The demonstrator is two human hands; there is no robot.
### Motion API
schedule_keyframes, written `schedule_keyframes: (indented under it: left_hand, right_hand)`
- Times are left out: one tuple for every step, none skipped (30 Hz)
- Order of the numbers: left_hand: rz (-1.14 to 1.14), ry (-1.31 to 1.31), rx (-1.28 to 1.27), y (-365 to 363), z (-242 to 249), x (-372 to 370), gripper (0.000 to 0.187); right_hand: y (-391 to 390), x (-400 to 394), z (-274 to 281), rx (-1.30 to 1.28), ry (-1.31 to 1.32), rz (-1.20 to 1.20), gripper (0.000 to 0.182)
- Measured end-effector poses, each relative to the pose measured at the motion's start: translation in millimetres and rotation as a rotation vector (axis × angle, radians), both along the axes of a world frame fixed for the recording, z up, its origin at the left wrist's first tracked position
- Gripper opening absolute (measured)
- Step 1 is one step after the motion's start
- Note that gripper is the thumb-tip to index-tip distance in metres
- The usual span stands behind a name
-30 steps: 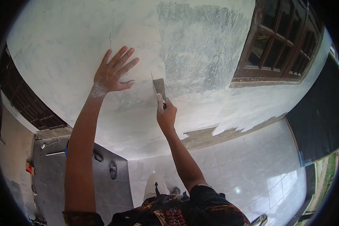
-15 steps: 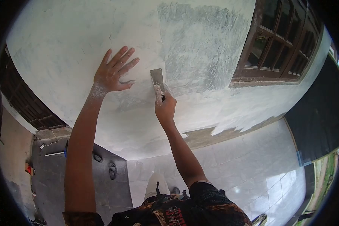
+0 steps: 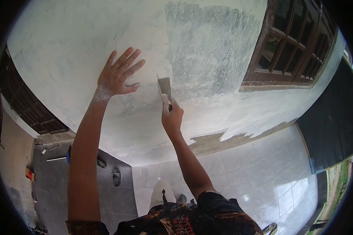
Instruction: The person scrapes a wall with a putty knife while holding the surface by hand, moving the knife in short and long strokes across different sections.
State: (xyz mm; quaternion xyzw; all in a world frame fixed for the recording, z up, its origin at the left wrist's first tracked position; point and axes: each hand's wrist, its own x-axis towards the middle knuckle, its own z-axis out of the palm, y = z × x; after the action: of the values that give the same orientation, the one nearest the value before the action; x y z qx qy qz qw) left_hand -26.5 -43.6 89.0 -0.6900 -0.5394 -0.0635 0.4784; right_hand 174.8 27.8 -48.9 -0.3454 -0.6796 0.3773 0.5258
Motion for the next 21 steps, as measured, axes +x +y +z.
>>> schedule_keyframes:
  left_hand:
    - [0.002,0.002,0.005,0.6,1.2,-0.5,0.096]
    - [0.0,-0.002,0.005,0.5,0.9,-0.4,0.096]
    - [-0.004,-0.004,0.0,0.2,-0.1,0.2,0.096]
    - [-0.004,-0.002,-0.002,-0.1,0.1,0.4,0.096]
    - [0.009,0.003,-0.004,-0.5,0.5,0.7,0.096]
    - [0.022,0.007,-0.006,-0.6,0.5,1.3,0.095]
    - [0.018,0.009,-0.007,0.0,0.0,1.4,0.095]
    - [0.011,0.006,-0.009,0.8,-1.0,0.4,0.095]
    - [0.008,0.002,-0.009,0.8,-0.6,-0.8,0.096]
    - [0.011,0.002,-0.008,0.1,-0.5,-0.8,0.096]
    - [-0.001,-0.001,-0.007,-0.2,-0.4,-0.4,0.096]
    - [-0.013,-0.004,-0.005,0.0,0.2,-0.1,0.096]
    - [-0.013,-0.005,-0.003,-0.1,0.4,0.3,0.096]
    - [-0.004,-0.005,-0.009,-0.7,0.2,1.0,0.096]
    - [0.004,-0.002,-0.016,-0.8,0.7,1.3,0.095]
    - [0.001,0.003,-0.017,-0.7,1.5,1.2,0.095]
    - [0.001,-0.001,-0.013,-0.9,1.1,1.4,0.095]
    - [0.001,-0.005,-0.009,-1.0,0.7,1.3,0.094]
    - [0.0,-0.002,-0.01,-0.7,1.2,0.4,0.094]
    - [-0.005,0.002,-0.004,-0.2,1.2,-0.4,0.093]
    - [-0.011,0.004,-0.001,-0.1,0.3,-0.4,0.093]
  right_hand:
    - [-0.9,-1.3,-2.6,-0.014,0.035,-0.008,0.045]
    - [-1.4,-2.1,-5.5,-0.033,0.066,-0.015,0.046]
    - [-1.2,-3.1,3.0,-0.036,0.066,-0.014,0.046]
    - [1.0,-5.5,20.6,0.009,0.116,0.003,0.046]
    - [3.1,-7.0,30.8,0.053,0.168,0.02,0.046]
    - [5.3,-7.6,29.8,0.051,0.17,0.016,0.046]
    - [8.3,-8.7,27.1,0.103,0.135,-0.002,0.046]
    - [10.9,-10.3,25.1,0.156,0.1,-0.02,0.045]
    - [8.8,-7.9,21.1,0.159,0.103,-0.019,0.045]
    - [2.3,-1.4,13.3,0.065,0.058,-0.012,0.044]
    - [-0.8,1.6,8.4,-0.029,0.013,-0.005,0.044]
    - [0.9,0.6,7.3,-0.026,0.013,-0.003,0.044]
    - [2.9,0.5,6.3,-0.027,-0.003,0.0,0.044]
    - [3.8,1.3,4.4,-0.033,-0.019,0.001,0.043]
    - [3.9,0.6,11.0,-0.036,-0.017,-0.002,0.043]
    - [5.7,-2.3,21.8,0.014,0.028,0.006,0.044]
    - [6.3,-3.5,27.9,0.064,0.07,0.014,0.045]
    - [6.4,-3.6,25.9,0.062,0.072,0.013,0.045]
    - [6.7,-4.2,21.3,0.079,0.097,0.005,0.045]
    - [6.9,-4.4,15.2,0.096,0.121,-0.001,0.044]
    - [4.6,-1.0,5.1,0.094,0.119,-0.004,0.044]
